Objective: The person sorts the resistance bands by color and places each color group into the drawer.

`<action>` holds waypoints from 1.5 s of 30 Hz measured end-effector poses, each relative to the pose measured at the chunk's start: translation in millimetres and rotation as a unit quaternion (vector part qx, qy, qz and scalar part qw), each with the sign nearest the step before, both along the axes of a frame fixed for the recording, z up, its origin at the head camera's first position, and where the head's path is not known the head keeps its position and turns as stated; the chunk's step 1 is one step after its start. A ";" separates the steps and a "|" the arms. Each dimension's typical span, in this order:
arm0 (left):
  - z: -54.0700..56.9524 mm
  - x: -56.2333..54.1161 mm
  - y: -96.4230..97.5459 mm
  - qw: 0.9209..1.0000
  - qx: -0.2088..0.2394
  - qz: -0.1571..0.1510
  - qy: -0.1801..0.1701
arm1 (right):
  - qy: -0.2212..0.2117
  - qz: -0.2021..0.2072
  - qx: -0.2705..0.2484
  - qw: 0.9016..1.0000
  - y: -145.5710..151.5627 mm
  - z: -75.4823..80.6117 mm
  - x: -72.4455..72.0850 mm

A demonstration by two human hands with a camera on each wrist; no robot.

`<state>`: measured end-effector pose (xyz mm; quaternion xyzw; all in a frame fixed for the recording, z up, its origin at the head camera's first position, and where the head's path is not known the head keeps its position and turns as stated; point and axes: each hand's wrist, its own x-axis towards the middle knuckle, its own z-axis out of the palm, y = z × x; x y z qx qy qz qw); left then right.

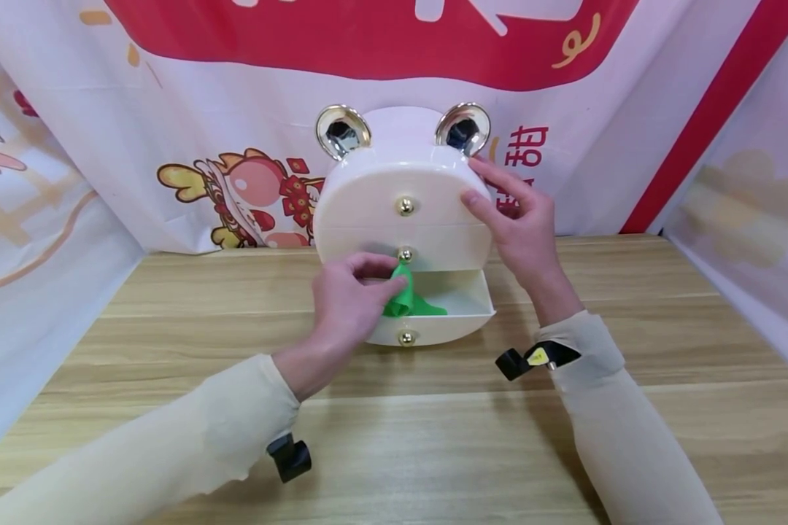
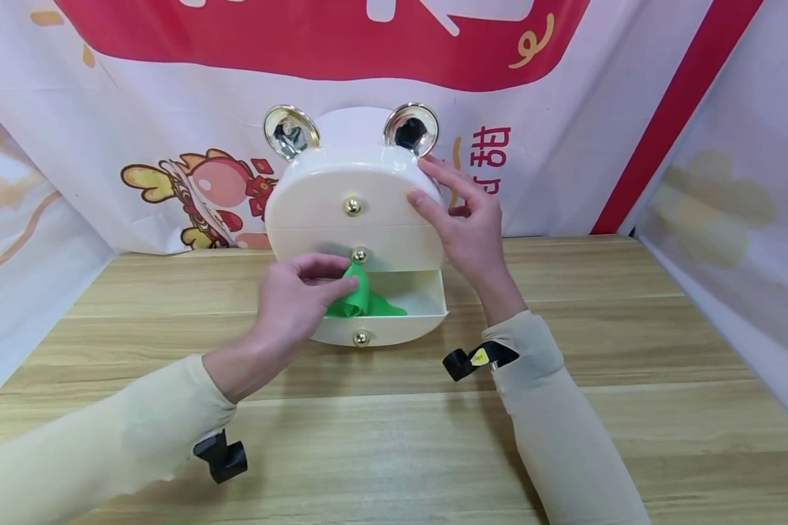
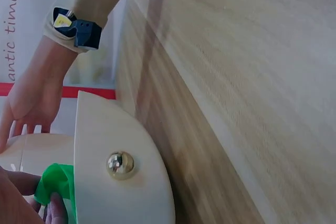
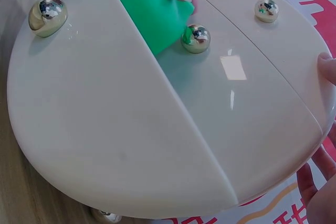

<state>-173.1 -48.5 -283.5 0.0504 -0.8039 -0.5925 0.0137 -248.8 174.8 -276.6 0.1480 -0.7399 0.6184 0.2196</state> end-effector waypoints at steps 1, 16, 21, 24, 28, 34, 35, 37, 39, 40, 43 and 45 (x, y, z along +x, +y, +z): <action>-0.5 0.9 1.8 1.000 0.000 0.000 -0.001 | 0.001 0.000 0.001 1.000 -0.3 -0.2 -0.1; -5.6 9.7 29.1 0.998 0.018 -0.060 0.004 | 0.007 -0.001 0.012 1.000 -3.0 -0.6 -0.2; -5.3 14.0 30.4 0.993 0.098 -0.064 0.014 | 0.009 0.000 0.009 1.000 -3.7 -0.2 -0.6; -7.2 20.4 27.0 0.989 0.138 -0.042 0.032 | 0.010 0.000 0.003 1.000 -3.6 -0.3 -0.7; -15.5 33.1 19.4 0.987 0.152 0.001 0.056 | 0.002 -0.001 -0.005 1.000 -3.5 -0.1 0.0; -39.0 50.6 13.9 0.983 0.169 0.038 0.067 | -0.010 0.002 -0.008 1.000 -3.4 0.8 0.9; -43.5 52.8 14.6 0.983 0.170 0.042 0.062 | -0.011 0.002 -0.008 1.000 -3.3 0.9 1.0; -52.2 56.9 17.0 0.983 0.169 0.049 0.049 | -0.013 0.001 -0.007 1.000 -3.2 0.8 1.3; -60.2 59.9 20.0 0.984 0.165 0.060 0.034 | -0.013 0.002 -0.007 1.000 -3.4 0.9 1.3; -63.7 60.9 21.5 0.984 0.163 0.065 0.027 | -0.014 0.001 -0.008 1.000 -3.6 0.9 1.4; -72.0 62.7 24.8 0.985 0.152 0.078 0.006 | -0.015 0.002 -0.011 1.000 -4.0 1.2 1.4; -76.2 63.9 26.5 0.986 0.143 0.083 -0.006 | -0.015 0.002 -0.013 1.000 -4.3 1.2 1.3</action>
